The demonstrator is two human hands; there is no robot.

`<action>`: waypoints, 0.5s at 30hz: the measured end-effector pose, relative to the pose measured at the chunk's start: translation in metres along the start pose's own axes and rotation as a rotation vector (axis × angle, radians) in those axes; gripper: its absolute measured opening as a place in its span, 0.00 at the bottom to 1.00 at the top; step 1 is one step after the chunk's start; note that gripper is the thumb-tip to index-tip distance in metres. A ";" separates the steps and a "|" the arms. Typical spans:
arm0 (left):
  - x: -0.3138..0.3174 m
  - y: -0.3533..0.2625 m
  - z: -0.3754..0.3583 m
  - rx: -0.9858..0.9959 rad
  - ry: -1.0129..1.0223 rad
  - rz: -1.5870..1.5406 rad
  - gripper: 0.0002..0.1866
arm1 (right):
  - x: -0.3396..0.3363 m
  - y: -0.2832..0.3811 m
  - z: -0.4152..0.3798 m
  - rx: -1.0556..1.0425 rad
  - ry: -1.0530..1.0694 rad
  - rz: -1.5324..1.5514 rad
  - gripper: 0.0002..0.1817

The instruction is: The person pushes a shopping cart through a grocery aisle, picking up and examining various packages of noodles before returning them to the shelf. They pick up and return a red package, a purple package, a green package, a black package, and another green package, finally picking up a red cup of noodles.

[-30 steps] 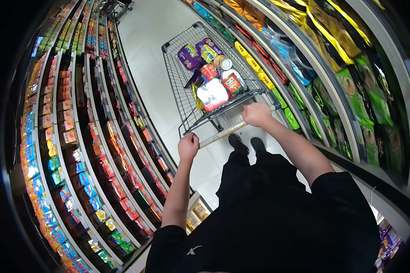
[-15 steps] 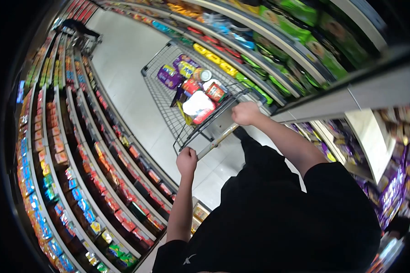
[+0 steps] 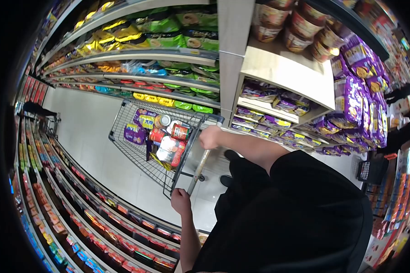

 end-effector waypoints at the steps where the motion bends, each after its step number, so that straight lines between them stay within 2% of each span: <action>1: 0.004 -0.001 -0.007 0.006 -0.004 0.007 0.16 | -0.001 -0.002 -0.010 0.010 -0.013 0.003 0.20; 5: 0.013 -0.015 -0.037 0.056 -0.032 0.029 0.16 | 0.013 -0.008 -0.043 -0.002 -0.043 0.010 0.20; 11: 0.030 -0.016 -0.070 0.011 -0.028 0.034 0.15 | 0.039 -0.017 -0.078 -0.035 0.044 -0.010 0.21; 13: 0.037 -0.018 -0.077 0.092 -0.029 -0.012 0.14 | 0.049 -0.015 -0.084 -0.090 0.013 0.017 0.20; 15: 0.042 -0.024 -0.085 0.069 0.019 -0.032 0.14 | 0.048 -0.023 -0.095 -0.048 0.017 0.008 0.19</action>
Point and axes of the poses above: each hand's wrist, its own z-axis towards the middle knuckle, its own x-axis out of the palm, y = z × x, the point moved 10 cm from there along z, towards the middle knuckle, and after that the axes turned 14 degrees about -z, right-handed, at the moved point
